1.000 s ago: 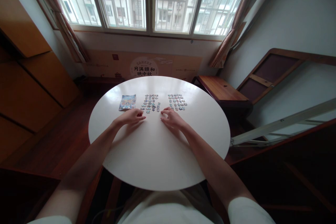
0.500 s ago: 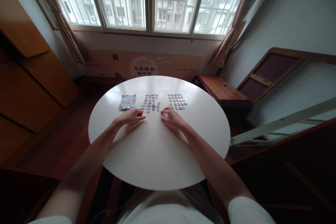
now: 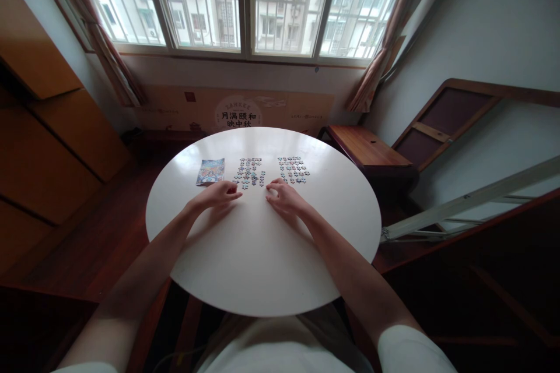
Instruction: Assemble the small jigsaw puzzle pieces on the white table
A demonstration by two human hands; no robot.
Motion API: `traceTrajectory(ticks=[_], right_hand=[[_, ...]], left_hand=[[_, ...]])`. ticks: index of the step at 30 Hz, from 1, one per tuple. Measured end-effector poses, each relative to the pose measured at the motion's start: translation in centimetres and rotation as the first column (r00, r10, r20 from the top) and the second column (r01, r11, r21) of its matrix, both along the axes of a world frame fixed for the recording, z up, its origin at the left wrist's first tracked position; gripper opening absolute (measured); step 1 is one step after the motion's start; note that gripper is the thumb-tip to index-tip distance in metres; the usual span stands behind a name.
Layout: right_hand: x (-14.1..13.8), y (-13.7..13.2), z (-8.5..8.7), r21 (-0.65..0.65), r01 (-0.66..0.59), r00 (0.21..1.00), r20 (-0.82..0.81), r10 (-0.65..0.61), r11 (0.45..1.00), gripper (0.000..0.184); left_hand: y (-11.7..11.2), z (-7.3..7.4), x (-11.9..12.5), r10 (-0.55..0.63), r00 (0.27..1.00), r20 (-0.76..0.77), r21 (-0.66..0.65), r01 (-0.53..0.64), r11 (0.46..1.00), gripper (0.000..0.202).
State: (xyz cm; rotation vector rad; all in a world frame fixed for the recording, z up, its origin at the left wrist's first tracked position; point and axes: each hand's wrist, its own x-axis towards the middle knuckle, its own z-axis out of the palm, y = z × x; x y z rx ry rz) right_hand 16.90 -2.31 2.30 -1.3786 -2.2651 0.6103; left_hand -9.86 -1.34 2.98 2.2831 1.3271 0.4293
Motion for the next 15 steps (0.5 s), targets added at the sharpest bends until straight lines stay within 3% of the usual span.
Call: traceTrajectory(ticks=[15], right_hand=[[0.07,-0.04,0.04,-0.002,0.004,1.000,0.005,-0.004,1.000,0.033]], left_hand=[[-0.06,0.08,0.07,-0.012,0.999,0.041,0.008,0.011,1.000,0.044]])
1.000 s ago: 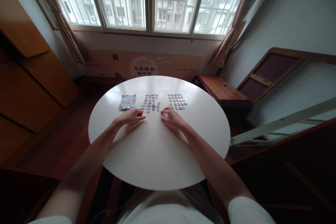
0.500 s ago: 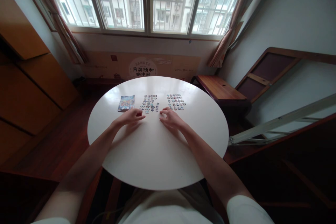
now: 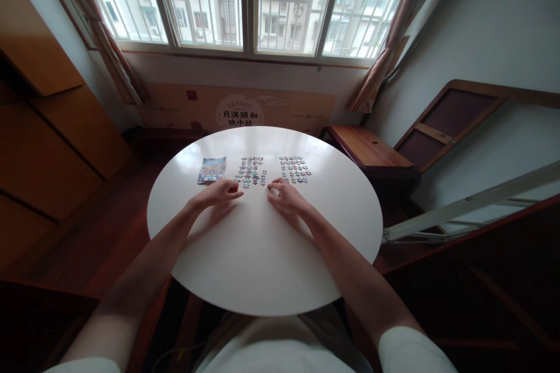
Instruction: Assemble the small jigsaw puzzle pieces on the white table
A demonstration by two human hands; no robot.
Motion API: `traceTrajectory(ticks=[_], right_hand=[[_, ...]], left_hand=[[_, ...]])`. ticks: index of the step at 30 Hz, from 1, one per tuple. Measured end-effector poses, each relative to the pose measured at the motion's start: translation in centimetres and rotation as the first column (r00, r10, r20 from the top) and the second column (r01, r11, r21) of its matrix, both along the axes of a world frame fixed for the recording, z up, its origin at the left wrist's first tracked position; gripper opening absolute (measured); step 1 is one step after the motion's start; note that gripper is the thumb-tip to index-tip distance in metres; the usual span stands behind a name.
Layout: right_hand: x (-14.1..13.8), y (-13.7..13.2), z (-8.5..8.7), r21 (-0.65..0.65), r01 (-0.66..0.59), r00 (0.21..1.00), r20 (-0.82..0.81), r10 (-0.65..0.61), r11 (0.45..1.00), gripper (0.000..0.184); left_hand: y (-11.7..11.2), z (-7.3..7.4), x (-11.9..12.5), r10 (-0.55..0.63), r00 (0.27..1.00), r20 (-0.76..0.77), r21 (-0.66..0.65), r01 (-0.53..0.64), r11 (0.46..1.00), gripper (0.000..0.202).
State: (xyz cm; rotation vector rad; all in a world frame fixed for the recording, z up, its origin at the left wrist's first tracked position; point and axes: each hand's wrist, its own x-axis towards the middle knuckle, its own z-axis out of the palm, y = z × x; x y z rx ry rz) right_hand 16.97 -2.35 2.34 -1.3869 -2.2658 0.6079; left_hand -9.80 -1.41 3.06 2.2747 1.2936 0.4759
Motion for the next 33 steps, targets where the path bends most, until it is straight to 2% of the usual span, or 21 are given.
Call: traceTrajectory(ticks=[7,11,16,18,22,25,28,33], right_hand=[[-0.14,-0.01,-0.14,0.048,0.033,0.999,-0.018,-0.033,0.998,0.037],[-0.18,0.10,0.13,0.098,0.146,0.989,0.017,-0.149,0.984,0.035],[-0.10,0.27,0.47,0.043,0.234,0.969,0.077,-0.236,0.971,0.035],[-0.04,0.32,0.39,0.036,0.238,0.967,0.087,-0.240,0.971,0.037],[0.05,0.29,0.25,0.042,0.202,0.975,0.089,-0.205,0.978,0.039],[0.04,0.24,0.29,0.061,0.154,0.984,0.083,-0.159,0.986,0.034],[-0.01,0.21,0.32,0.077,0.148,0.985,0.080,-0.154,0.986,0.030],[0.00,0.24,0.15,0.064,0.145,0.986,0.076,-0.150,0.987,0.033]], left_hand=[[0.05,0.15,-0.11,-0.006,1.000,-0.004,0.033,0.006,0.999,0.043],[0.16,0.22,-0.29,0.013,1.000,-0.017,0.066,-0.012,0.998,0.040],[0.29,0.30,-0.72,0.096,0.995,-0.019,0.091,-0.094,0.991,0.032],[0.28,0.28,-0.86,0.136,0.990,-0.021,0.091,-0.134,0.987,0.030],[0.23,0.25,-0.95,0.186,0.981,-0.048,0.064,-0.183,0.981,0.046],[0.26,0.24,-0.95,0.207,0.975,-0.080,0.051,-0.203,0.978,0.036],[0.28,0.20,-0.93,0.190,0.977,-0.098,0.042,-0.187,0.981,0.028],[0.00,0.28,-0.72,0.081,0.993,-0.085,-0.035,-0.084,0.996,0.035]])
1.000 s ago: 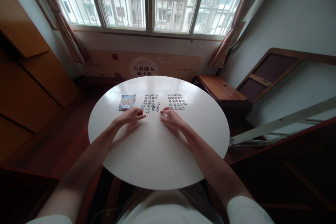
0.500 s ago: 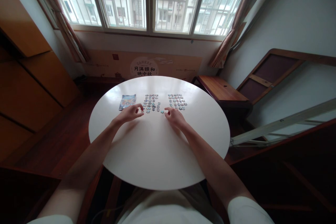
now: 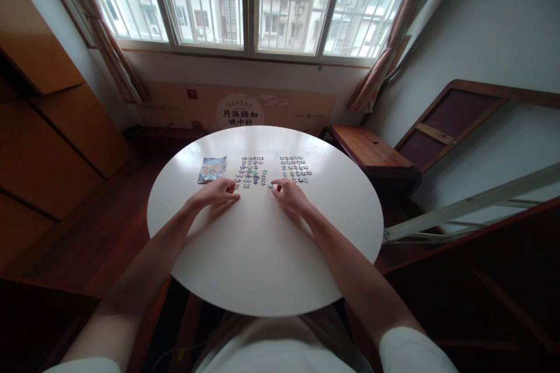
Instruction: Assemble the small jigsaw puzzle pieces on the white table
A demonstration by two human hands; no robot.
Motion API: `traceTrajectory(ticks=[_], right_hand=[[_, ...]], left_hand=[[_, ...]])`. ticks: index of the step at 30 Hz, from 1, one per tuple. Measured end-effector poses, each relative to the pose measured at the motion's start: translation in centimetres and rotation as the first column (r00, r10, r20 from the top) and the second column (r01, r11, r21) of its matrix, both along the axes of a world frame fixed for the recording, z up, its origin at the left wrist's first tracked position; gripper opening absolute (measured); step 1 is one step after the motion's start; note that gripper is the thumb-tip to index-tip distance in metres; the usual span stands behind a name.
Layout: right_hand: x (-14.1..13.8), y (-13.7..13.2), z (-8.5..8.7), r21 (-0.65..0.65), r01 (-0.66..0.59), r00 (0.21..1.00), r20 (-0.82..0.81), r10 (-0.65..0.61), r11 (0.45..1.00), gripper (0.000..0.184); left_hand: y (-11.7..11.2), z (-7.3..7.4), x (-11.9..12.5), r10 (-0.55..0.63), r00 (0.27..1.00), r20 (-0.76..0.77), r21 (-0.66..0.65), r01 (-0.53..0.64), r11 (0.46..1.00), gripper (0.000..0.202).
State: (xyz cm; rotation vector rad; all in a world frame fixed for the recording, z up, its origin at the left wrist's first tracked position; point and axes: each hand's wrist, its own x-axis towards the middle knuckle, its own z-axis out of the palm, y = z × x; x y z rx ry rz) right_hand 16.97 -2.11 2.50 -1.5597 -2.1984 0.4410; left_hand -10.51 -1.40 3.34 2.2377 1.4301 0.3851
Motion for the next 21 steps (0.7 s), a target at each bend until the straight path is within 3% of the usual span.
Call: traceTrajectory(ticks=[13,21], right_hand=[[0.0,-0.2,0.0,-0.017,-0.041,0.997,0.058,0.042,0.999,0.031],[-0.1,0.0,-0.3,0.029,0.001,0.998,-0.055,0.001,1.000,0.031]], left_hand=[[-0.7,0.9,0.6,-0.045,0.999,-0.019,-0.042,0.044,0.998,0.037],[-0.6,0.9,0.6,-0.044,0.999,-0.008,-0.043,0.044,0.998,0.035]])
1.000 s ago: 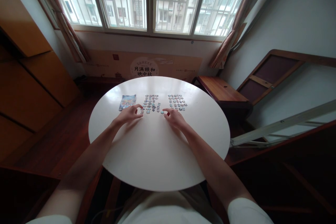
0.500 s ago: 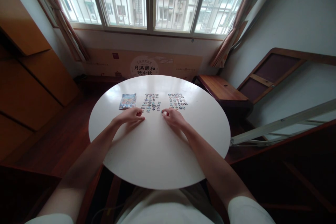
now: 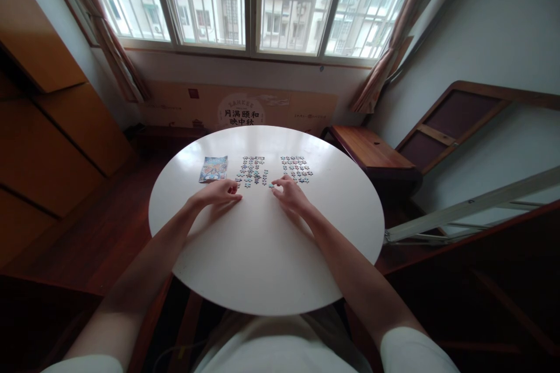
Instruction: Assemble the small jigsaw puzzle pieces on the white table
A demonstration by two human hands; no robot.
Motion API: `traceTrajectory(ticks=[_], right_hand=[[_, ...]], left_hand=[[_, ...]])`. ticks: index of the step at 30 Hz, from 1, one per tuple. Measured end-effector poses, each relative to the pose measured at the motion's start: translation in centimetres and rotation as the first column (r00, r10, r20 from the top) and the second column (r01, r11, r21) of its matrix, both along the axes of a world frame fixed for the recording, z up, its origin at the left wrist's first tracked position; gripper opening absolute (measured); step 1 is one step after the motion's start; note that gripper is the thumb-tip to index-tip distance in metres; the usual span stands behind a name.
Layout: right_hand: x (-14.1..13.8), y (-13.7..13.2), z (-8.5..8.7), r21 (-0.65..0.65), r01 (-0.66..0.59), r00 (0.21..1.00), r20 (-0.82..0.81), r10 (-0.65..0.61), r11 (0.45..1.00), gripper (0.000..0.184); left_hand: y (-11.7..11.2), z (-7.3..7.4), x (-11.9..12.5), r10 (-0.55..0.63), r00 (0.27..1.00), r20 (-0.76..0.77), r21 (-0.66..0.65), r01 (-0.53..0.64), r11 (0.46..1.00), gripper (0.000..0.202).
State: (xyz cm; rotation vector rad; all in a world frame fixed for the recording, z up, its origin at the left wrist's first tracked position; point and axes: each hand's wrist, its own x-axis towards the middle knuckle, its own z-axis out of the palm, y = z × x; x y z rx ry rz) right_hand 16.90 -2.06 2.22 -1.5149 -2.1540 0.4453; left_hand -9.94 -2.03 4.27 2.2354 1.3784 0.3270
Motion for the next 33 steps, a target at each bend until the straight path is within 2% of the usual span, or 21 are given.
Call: traceTrajectory(ticks=[9,15,26,33], right_hand=[[-0.03,-0.23,0.12,-0.014,-0.119,0.993,-0.003,0.119,0.993,0.028],[-0.03,-0.14,-0.14,-0.028,-0.121,0.993,0.010,0.121,0.992,0.030],[-0.13,-0.43,0.38,-0.038,-0.153,0.986,0.060,0.155,0.988,0.032],[0.11,-0.29,0.28,-0.042,-0.152,0.988,-0.015,0.152,0.987,0.035]], left_hand=[[0.16,-0.29,-0.12,-0.008,1.000,-0.029,0.008,0.009,1.000,0.036],[0.02,-0.11,-0.03,-0.001,0.999,-0.050,0.019,0.002,1.000,0.037],[-0.12,0.11,-0.03,0.011,0.998,-0.068,0.013,-0.010,1.000,0.038],[-0.25,0.35,0.07,0.009,0.998,-0.070,0.010,-0.009,1.000,0.037]])
